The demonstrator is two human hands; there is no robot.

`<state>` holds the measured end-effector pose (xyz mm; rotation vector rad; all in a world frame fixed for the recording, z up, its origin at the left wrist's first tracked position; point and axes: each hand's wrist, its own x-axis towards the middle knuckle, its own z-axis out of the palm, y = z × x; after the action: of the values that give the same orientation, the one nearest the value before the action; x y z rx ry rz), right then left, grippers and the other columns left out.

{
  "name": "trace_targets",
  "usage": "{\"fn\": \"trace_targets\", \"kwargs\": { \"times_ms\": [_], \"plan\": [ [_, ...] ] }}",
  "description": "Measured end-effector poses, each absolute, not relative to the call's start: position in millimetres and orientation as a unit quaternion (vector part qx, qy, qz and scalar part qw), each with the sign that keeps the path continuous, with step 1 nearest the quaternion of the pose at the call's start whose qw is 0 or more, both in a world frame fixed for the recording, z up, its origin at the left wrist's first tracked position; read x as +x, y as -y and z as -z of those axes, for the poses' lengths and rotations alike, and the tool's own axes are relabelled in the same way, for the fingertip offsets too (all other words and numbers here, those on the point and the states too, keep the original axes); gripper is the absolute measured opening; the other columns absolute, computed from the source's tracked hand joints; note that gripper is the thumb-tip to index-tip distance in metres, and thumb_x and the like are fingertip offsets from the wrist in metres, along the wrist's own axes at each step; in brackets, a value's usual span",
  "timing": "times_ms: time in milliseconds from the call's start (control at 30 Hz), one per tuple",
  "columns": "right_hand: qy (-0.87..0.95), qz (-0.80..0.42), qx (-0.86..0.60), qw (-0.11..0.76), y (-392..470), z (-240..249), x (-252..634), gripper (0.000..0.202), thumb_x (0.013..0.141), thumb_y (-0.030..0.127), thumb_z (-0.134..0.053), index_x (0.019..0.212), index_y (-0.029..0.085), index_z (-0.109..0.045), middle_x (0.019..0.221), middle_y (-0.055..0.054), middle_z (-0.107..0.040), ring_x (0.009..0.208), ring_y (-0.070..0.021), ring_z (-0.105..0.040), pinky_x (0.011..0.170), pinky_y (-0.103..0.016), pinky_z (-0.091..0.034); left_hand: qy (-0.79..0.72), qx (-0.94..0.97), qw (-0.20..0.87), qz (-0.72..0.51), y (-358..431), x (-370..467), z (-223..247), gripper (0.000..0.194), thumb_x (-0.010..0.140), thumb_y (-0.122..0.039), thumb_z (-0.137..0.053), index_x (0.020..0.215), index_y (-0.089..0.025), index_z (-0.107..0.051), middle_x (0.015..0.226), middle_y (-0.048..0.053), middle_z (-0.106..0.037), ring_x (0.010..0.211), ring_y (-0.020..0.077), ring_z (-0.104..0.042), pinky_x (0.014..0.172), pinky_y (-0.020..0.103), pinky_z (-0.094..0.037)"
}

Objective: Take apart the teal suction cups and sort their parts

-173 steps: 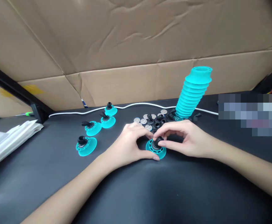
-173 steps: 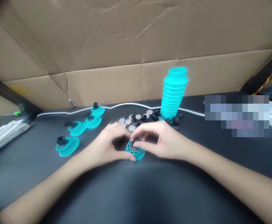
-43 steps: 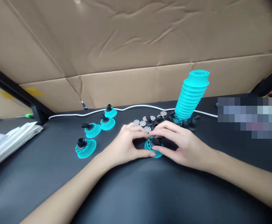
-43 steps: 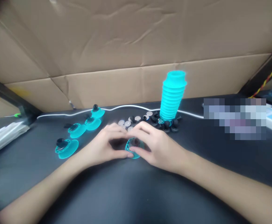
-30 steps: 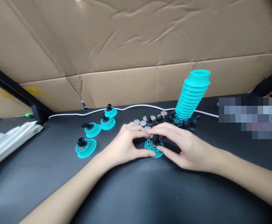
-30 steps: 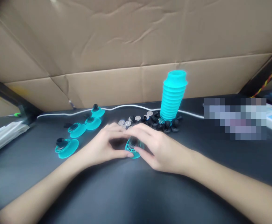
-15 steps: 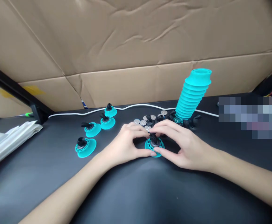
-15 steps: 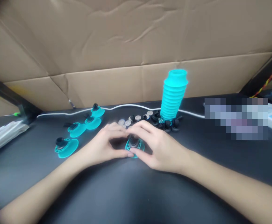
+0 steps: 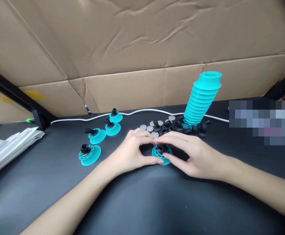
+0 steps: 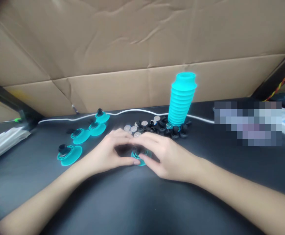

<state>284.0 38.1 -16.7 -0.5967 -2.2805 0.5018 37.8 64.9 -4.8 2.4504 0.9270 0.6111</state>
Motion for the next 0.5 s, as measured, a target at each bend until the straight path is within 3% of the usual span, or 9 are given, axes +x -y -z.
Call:
{"fn": "trace_targets", "kwargs": {
  "times_ms": [100,233,367,500],
  "plan": [
    [0.886,-0.2,-0.225,0.352,-37.7,16.2,284.2,0.059,0.098,0.008,-0.062,0.153,0.027,-0.051,0.136,-0.011,-0.068,0.126,-0.0238,-0.066,0.108,-0.041,-0.058,-0.336,0.888,0.224,-0.22,-64.6,37.6,4.3,0.034,0.076,-0.046,-0.095,0.097,-0.023,-0.081,0.098,0.001,-0.079,0.092,0.0219,-0.066,0.085,0.036,-0.043],
    [0.877,-0.192,-0.253,0.362,-38.0,16.5,284.1,0.051,0.098,0.015,-0.068,0.146,0.026,-0.057,0.124,-0.011,-0.071,0.113,-0.0246,-0.07,0.096,-0.041,-0.062,-0.341,0.888,0.221,-0.216,-65.2,37.9,4.1,0.04,0.077,-0.049,-0.094,0.108,-0.026,-0.081,0.103,0.001,-0.079,0.097,0.0234,-0.066,0.088,0.037,-0.044],
    [0.881,-0.208,-0.233,0.356,-37.7,14.9,283.7,0.055,0.097,0.007,-0.062,0.148,0.025,-0.055,0.129,-0.011,-0.07,0.118,-0.0233,-0.068,0.102,-0.04,-0.06,-0.339,0.888,0.222,-0.219,-64.9,38.6,3.9,0.034,0.076,-0.048,-0.095,0.095,-0.023,-0.081,0.097,0.001,-0.079,0.092,0.0223,-0.066,0.088,0.037,-0.045],
    [0.88,-0.174,-0.244,0.368,-39.8,16.1,282.8,0.028,0.098,0.017,-0.07,0.126,0.02,-0.069,0.117,-0.012,-0.069,0.107,-0.0242,-0.067,0.094,-0.04,-0.061,-0.342,0.887,0.226,-0.214,-64.1,38.9,3.4,0.034,0.076,-0.047,-0.095,0.098,-0.025,-0.082,0.103,0.002,-0.08,0.097,0.0242,-0.068,0.09,0.038,-0.046]
  ]
}}
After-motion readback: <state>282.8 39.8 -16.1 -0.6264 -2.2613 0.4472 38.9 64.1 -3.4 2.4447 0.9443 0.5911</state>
